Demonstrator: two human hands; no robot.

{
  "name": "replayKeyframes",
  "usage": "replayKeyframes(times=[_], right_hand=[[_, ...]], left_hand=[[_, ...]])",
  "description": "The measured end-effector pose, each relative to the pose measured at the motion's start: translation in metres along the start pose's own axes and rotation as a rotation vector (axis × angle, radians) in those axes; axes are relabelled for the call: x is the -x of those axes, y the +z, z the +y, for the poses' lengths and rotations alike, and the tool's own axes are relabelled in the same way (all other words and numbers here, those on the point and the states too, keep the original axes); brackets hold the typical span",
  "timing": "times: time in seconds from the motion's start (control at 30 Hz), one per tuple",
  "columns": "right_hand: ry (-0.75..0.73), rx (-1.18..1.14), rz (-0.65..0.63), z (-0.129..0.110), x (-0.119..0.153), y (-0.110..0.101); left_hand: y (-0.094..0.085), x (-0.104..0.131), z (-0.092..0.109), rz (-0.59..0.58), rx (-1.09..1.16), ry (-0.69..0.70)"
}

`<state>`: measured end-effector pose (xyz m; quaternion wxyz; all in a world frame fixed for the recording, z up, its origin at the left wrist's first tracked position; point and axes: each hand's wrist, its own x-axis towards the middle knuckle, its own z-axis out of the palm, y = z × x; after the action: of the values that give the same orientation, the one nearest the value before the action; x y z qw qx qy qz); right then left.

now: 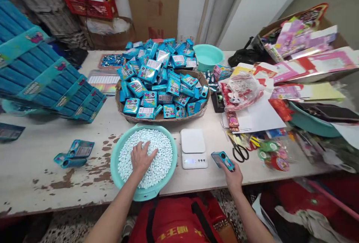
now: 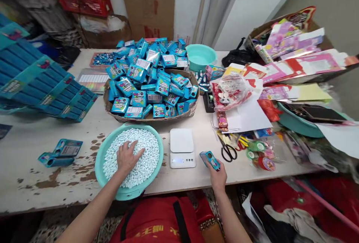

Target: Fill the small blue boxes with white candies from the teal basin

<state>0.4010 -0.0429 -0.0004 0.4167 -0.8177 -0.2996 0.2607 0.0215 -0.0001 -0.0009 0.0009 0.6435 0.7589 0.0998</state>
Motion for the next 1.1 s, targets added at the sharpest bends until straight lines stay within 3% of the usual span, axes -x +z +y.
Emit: replayKeyframes(times=[0.23, 0.43, 0.6, 0.8, 0.93, 1.1], right_hand=[[0.133, 0.003, -0.049, -0.014, -0.014, -0.016], [0.039, -0.051, -0.12, -0.051, -0.02, -0.02], [-0.039, -0.16, -0.338, -0.092, 0.018, 0.01], [-0.239, -0.248, -0.592, -0.128, 0.085, 0.058], [-0.458, -0.187, -0.64, -0.136, 0.117, 0.084], [-0.68, -0.055, -0.61, -0.134, 0.138, 0.109]], left_hand=[[0.01, -0.005, 0.002, 0.071, -0.017, -0.006], [0.014, -0.008, 0.001, 0.066, 0.12, -0.117], [0.007, -0.017, 0.0, 0.041, 0.626, -0.421], [-0.003, -0.024, -0.005, -0.019, 0.947, -0.553], [-0.016, -0.021, -0.007, -0.125, 1.253, -0.685], [-0.057, -0.021, 0.0, -0.302, 1.682, -0.761]])
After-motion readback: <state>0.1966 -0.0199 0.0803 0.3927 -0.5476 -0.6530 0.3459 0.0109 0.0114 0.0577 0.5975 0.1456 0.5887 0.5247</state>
